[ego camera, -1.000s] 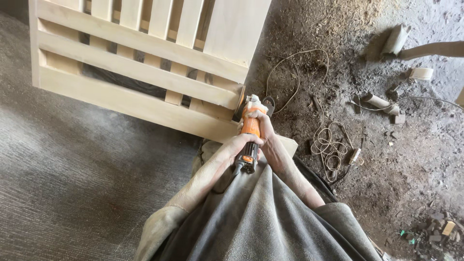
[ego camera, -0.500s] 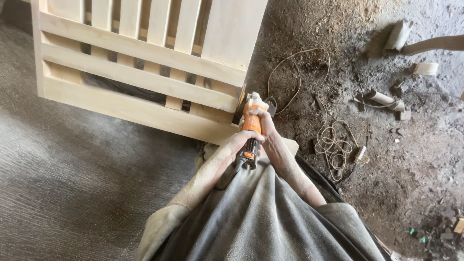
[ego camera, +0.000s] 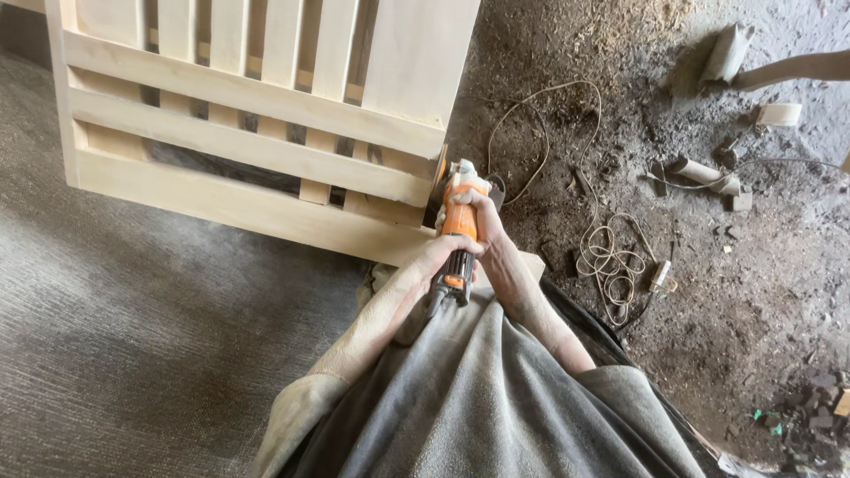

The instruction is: The person sands the surface and edges of a wooden furniture frame using a power sander.

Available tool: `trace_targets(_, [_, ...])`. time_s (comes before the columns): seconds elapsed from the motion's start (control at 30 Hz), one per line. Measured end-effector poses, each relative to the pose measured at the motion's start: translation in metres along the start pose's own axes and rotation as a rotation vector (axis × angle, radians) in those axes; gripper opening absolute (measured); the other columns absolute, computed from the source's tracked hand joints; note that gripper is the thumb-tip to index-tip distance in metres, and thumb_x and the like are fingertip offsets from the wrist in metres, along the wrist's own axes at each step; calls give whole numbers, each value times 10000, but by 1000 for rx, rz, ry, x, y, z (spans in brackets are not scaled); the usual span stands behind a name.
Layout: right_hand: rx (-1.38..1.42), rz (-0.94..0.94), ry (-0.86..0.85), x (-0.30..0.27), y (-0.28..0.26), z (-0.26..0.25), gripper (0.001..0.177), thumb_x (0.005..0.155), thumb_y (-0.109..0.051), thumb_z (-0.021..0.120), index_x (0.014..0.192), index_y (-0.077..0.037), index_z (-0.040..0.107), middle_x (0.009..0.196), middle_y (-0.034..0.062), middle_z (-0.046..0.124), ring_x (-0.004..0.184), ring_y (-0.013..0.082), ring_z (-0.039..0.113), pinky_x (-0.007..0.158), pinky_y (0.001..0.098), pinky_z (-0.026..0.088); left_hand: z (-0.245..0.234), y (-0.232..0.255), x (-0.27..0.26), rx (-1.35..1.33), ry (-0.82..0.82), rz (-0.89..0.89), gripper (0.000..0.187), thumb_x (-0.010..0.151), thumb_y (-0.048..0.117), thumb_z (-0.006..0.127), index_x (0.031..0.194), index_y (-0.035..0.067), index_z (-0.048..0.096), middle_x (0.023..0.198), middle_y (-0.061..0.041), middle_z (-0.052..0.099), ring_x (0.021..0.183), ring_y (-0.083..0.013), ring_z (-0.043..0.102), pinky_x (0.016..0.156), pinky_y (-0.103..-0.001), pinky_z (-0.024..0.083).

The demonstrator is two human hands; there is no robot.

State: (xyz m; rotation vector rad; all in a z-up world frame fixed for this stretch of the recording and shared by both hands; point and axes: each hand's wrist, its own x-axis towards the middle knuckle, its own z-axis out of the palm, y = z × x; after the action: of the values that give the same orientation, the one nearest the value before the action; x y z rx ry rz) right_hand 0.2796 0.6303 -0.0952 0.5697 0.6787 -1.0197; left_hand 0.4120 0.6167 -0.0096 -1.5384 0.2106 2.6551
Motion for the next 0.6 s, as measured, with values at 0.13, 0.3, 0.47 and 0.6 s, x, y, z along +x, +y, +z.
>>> trace_targets(0.13, [-42, 11, 30, -6, 4, 5, 364, 777, -153, 643, 1096, -21, 529, 853, 139, 617, 692, 264, 649, 670, 413, 584, 5, 0, -9, 16, 34, 0, 286, 792, 219, 745, 933, -16, 665, 708, -103, 685, 543, -197, 688, 472, -316, 580])
trace_targets(0.3, [0, 47, 26, -2, -5, 9, 351, 783, -149, 646, 1078, -5, 520, 855, 141, 616, 693, 266, 653, 671, 413, 591, 6, 10, -6, 32, 29, 13, 298, 803, 223, 745, 967, -14, 667, 715, -101, 692, 554, -191, 695, 495, -306, 584])
trace_targets(0.47, [-42, -6, 28, 5, -21, 19, 376, 779, -147, 648, 1103, 6, 533, 845, 140, 622, 685, 261, 650, 659, 402, 587, 12, 31, -1, 46, 39, 17, 300, 810, 221, 748, 979, -14, 670, 722, -104, 699, 563, -195, 703, 514, -310, 592])
trace_targets(0.6, [-71, -41, 12, 9, -39, 29, 389, 786, -143, 651, 1121, 12, 528, 856, 143, 619, 691, 261, 652, 667, 404, 590, 19, 44, 6, 28, 57, 38, 291, 801, 201, 761, 974, -17, 675, 721, -109, 701, 559, -201, 702, 525, -320, 600])
